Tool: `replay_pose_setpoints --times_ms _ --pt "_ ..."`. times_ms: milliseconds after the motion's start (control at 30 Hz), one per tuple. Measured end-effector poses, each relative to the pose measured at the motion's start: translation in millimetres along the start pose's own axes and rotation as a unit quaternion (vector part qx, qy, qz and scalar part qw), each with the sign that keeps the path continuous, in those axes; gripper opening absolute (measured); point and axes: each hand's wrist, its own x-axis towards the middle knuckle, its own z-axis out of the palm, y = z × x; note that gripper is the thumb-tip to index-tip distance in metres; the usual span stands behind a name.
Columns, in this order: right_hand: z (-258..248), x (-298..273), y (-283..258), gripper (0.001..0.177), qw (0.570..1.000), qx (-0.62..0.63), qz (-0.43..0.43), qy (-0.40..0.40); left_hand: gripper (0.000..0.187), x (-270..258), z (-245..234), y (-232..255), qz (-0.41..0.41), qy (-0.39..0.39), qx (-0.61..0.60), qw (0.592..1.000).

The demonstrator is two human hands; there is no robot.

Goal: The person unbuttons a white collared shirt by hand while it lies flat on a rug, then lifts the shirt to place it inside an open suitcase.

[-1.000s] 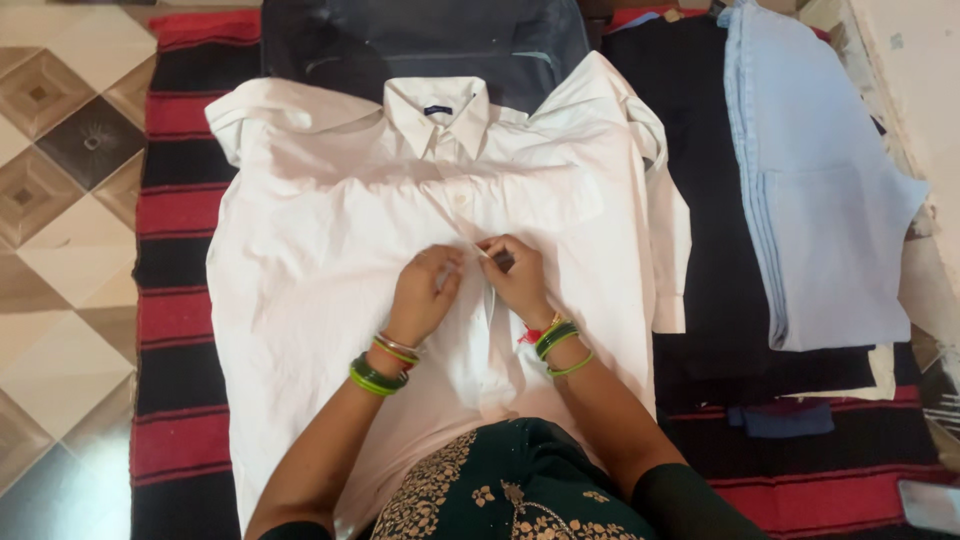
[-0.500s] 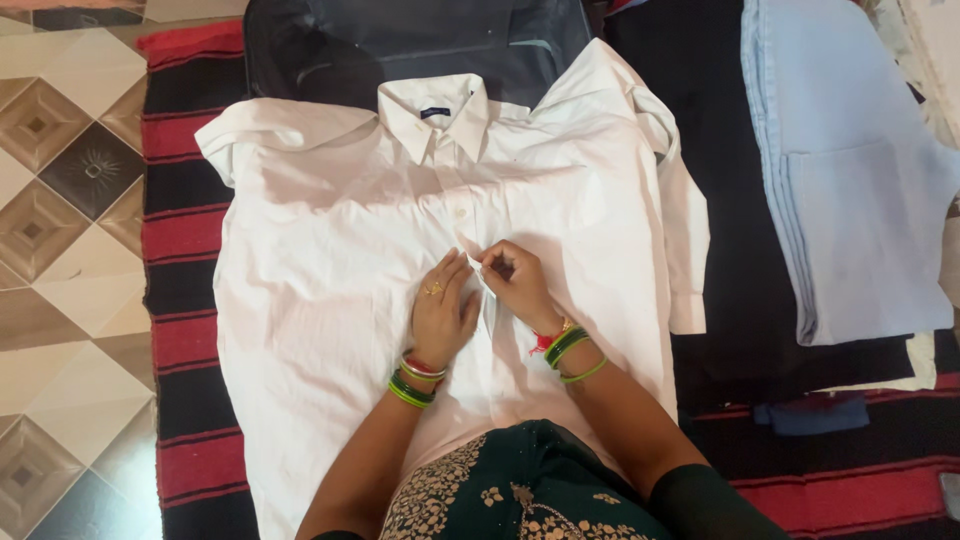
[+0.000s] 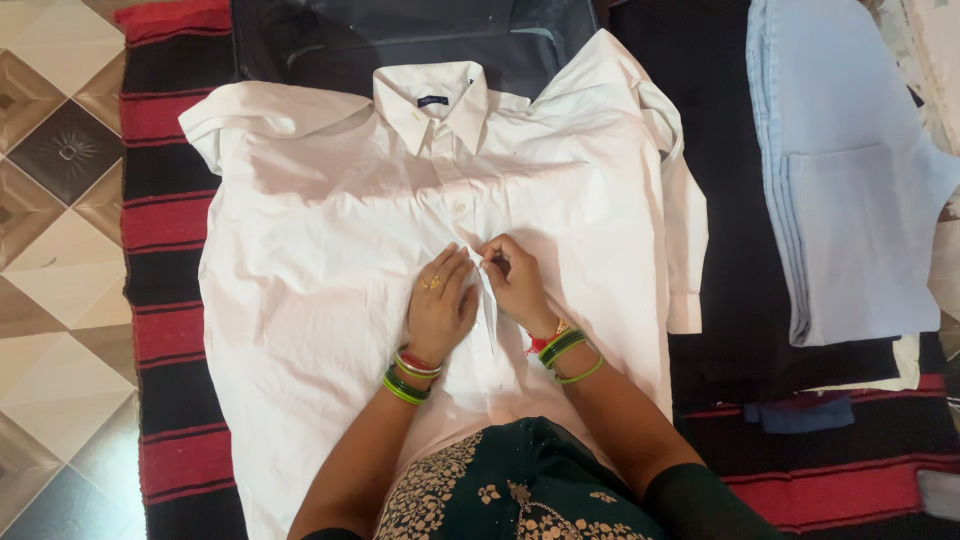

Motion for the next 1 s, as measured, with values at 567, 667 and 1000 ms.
replay_pose_setpoints --times_ms 567,667,1000 --pt "-0.3 0.8 -9.1 0.024 0.998 -0.054 -0.014 -0.039 0.034 -2.7 3.3 -2.2 -0.007 -0.004 -0.001 1.000" --pt "0.6 0.7 -18.3 0.024 0.995 -0.079 -0.032 -0.047 0.034 -2.5 3.2 -3.4 0.000 -0.004 -0.004 1.000" --pt "0.2 1.5 -21.0 0.021 0.996 -0.073 -0.013 -0.045 0.034 -5.8 6.2 -5.9 -0.009 -0.007 -0.005 1.000"
